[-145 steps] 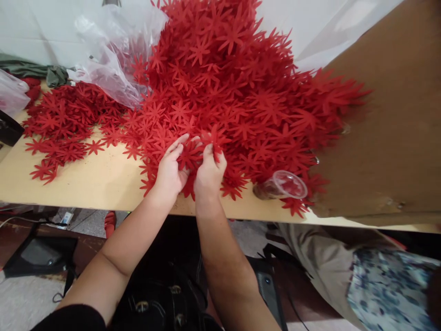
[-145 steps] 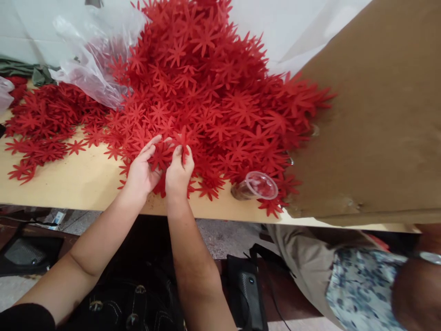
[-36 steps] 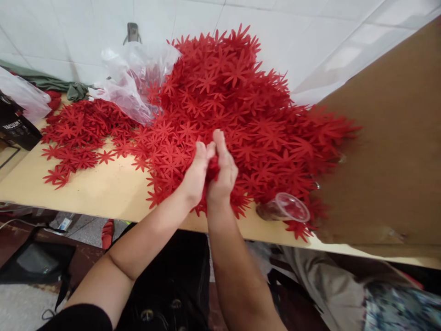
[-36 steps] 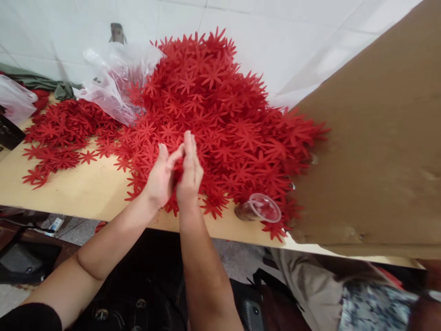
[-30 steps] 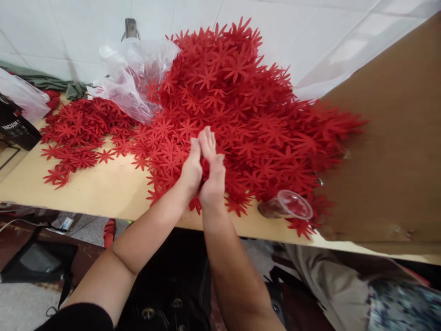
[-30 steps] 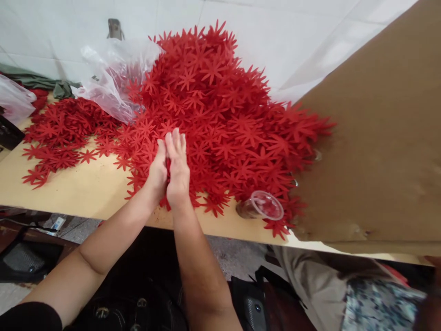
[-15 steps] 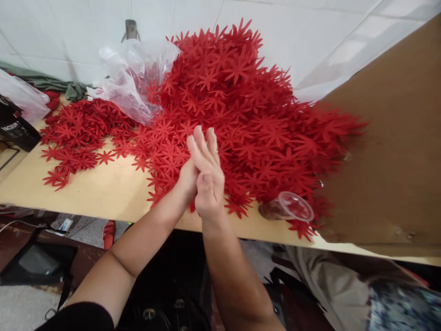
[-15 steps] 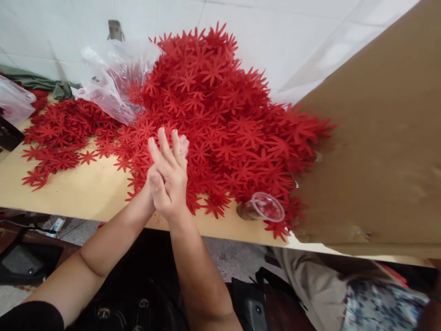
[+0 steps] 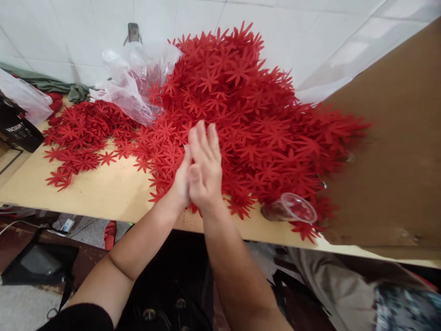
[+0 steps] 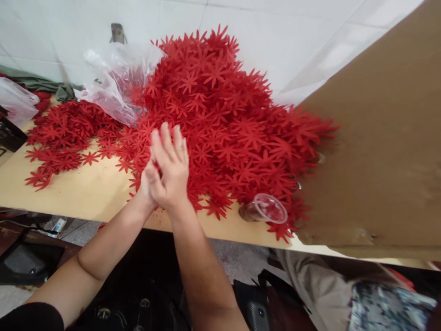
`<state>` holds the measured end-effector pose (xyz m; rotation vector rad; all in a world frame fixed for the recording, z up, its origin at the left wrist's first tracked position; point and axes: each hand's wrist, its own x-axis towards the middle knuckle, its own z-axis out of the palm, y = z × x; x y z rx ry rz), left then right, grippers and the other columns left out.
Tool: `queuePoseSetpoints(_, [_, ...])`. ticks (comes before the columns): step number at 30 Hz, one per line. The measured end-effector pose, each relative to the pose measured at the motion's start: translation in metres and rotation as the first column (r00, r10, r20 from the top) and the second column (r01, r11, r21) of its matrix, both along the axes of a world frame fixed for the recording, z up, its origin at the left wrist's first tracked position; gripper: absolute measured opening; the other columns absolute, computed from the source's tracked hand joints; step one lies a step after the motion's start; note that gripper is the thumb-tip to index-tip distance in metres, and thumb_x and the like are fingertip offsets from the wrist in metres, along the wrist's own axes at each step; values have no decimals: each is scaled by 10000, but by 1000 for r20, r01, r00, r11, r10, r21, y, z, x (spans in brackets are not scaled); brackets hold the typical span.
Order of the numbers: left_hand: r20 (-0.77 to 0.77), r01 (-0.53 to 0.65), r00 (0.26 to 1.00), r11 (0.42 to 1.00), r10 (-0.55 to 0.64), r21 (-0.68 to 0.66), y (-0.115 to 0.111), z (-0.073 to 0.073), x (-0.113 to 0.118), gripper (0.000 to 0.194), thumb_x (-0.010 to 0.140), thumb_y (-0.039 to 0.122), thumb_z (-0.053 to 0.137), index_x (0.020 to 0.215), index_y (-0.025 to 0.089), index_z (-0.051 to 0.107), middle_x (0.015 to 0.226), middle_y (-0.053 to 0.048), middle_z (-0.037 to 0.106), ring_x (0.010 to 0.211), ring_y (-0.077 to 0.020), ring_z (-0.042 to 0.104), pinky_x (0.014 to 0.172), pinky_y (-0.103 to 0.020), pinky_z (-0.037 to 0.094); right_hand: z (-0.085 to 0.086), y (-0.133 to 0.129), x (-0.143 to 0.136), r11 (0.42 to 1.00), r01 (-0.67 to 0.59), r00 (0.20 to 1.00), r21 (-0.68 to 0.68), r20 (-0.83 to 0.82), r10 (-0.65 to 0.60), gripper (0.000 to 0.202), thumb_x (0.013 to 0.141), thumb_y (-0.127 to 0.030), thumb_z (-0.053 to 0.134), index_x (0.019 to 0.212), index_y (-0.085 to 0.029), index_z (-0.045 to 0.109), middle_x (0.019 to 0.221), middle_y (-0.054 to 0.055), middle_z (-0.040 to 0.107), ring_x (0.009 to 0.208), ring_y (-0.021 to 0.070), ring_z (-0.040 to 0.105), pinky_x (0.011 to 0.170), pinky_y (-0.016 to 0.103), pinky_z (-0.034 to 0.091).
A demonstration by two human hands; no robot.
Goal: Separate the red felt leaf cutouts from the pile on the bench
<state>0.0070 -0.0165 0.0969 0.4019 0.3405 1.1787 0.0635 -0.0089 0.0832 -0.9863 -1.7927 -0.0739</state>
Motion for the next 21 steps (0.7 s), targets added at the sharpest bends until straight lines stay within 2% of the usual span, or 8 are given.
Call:
queuePoseSetpoints(4, [-44, 138, 990, 987, -134, 88, -5, 8, -3, 552, 924, 483, 193, 1271, 196, 514, 1353, -18, 531, 1409, -182, 252, 1169, -363, 249, -2, 26, 23, 994, 63, 996, -88, -63, -68, 504, 925, -461, 175, 1416, -369, 252, 1522, -60, 267, 1451, 227, 113, 1162, 560, 149])
queuePoseSetpoints(6, [-53, 127, 991, 987, -122, 104, -1, 11, -8, 643, 901, 556, 139, 1220, 185, 556, 1310, -40, 563, 1393, -205, 294, 1138, -369, 304, -11, 24, 21, 996, 45, 995, -81, -80, -51, 504, 929, -410, 218, 1430, -364, 206, 1531, -53, 247, 1449, 219, 127, 1168, 554, 151])
queuePoseSetpoints(9, [-44, 32, 999, 996, -28, 85, 10, 7, -14, 679, 880, 599, 121, 1150, 194, 595, 1248, -47, 598, 1348, -218, 378, 1087, -366, 373, -24, 3, 3, 999, -15, 998, -50, -67, 12, 542, 917, -360, 287, 1443, -357, 158, 1545, -44, 206, 1447, 219, 136, 1173, 537, 168])
queuePoseSetpoints(11, [-66, -33, 997, 997, 38, 70, 13, 0, -11, 596, 901, 553, 160, 1126, 222, 601, 1222, -27, 606, 1322, -204, 416, 1072, -370, 392, -23, -8, -8, 998, -57, 996, -41, -65, 54, 522, 916, -373, 282, 1432, -357, 208, 1542, -48, 217, 1445, 225, 147, 1173, 535, 171])
queuePoseSetpoints(13, [-118, -85, 989, 995, 91, 60, 11, -8, -5, 453, 932, 431, 227, 1103, 250, 605, 1167, 0, 627, 1300, -174, 443, 1079, -357, 384, -13, -7, -9, 996, -75, 995, -45, -68, 72, 513, 916, -431, 252, 1421, -345, 258, 1531, -44, 254, 1444, 229, 149, 1174, 534, 159])
queuePoseSetpoints(17, [-206, -119, 971, 993, 118, 5, -2, -12, 3, 339, 919, 231, 317, 1070, 211, 621, 1091, -18, 662, 1296, -163, 445, 1115, -337, 338, 4, 21, 4, 992, -58, 994, -115, -100, 46, 497, 912, -481, 248, 1388, -363, 327, 1508, -61, 306, 1448, 218, 133, 1178, 523, 142])
queuePoseSetpoints(19, [-167, -118, 979, 993, 117, 5, -4, -8, -3, 345, 921, 262, 321, 1058, 177, 626, 1135, -44, 652, 1319, -186, 418, 1112, -365, 343, 1, 30, 6, 988, -69, 991, -142, -128, 50, 475, 915, -471, 256, 1367, -373, 361, 1500, -73, 319, 1447, 208, 137, 1182, 513, 141])
queuePoseSetpoints(21, [-123, -113, 986, 993, 117, 38, 0, -3, -12, 417, 926, 376, 298, 1047, 158, 633, 1190, -67, 632, 1346, -210, 380, 1109, -397, 347, -11, 27, 1, 985, -85, 986, -152, -156, 61, 479, 923, -448, 237, 1383, -362, 335, 1509, -67, 302, 1445, 192, 153, 1188, 500, 143])
